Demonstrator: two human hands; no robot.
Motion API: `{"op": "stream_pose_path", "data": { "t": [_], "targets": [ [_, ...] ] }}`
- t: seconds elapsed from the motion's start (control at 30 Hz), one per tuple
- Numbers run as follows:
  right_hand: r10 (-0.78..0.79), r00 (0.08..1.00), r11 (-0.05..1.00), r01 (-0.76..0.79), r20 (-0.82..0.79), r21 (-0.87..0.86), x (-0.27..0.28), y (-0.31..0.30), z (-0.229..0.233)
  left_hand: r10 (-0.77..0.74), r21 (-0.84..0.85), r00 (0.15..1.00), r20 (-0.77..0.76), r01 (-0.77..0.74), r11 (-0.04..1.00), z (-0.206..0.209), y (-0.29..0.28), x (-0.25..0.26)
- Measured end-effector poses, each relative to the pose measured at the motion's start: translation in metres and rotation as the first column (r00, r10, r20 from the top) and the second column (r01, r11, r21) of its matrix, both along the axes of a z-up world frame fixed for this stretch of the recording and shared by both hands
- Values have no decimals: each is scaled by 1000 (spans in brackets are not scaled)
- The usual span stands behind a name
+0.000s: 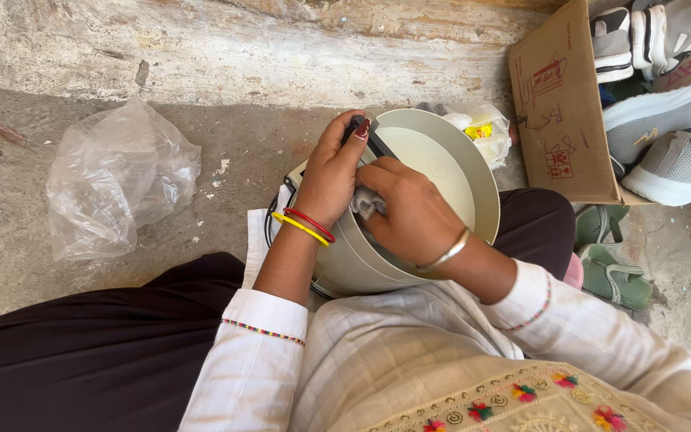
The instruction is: The person wipes the inside and outside of a beige plastic container with a cloth, then places a clear plastic bag inside. The person sits on the ground during the task.
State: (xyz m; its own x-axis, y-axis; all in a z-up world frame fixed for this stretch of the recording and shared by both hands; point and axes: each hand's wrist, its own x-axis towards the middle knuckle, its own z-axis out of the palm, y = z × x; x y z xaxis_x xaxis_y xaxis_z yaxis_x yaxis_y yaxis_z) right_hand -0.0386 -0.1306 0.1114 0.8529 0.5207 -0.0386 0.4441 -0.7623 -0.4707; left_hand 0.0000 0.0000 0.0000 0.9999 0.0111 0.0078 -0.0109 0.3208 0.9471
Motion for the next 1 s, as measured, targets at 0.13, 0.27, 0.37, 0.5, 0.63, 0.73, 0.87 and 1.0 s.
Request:
{"op": "stream_pose_path", "data": {
  "t": [0.13,0.27,0.37,0.5,0.63,0.73,0.87,1.0],
  "targets": [
    [184,978,975,-168,-101,148,1,0,0,66,11,998,-2,-66,998,5,6,-2],
    [433,853,899,-430,-292,77,-8,-37,21,74,202,997,19,-76,976,14,8,-7],
    [517,787,794,-588,-336,-155,-10,-56,33,39,266,999,-17,-33,963,25,11,-8],
    [518,786,502,-599,-338,-624,-16,-60,37,28,369,998,-50,-8,929,36,13,-9],
    [574,787,425,-522,-226,-740,-22,-54,47,41,398,999,12,-42,916,41,15,-11],
    [494,864,511,-383,-102,-769,-15,-58,68,50,392,999,2,-47,919,39,16,-11],
    [421,901,813,-321,109,-485,8,-59,89,66,362,998,17,-68,930,28,14,-13],
    [369,929,929,-370,23,30,9,-36,62,53,229,998,20,-56,972,13,8,-7]
  ]
}}
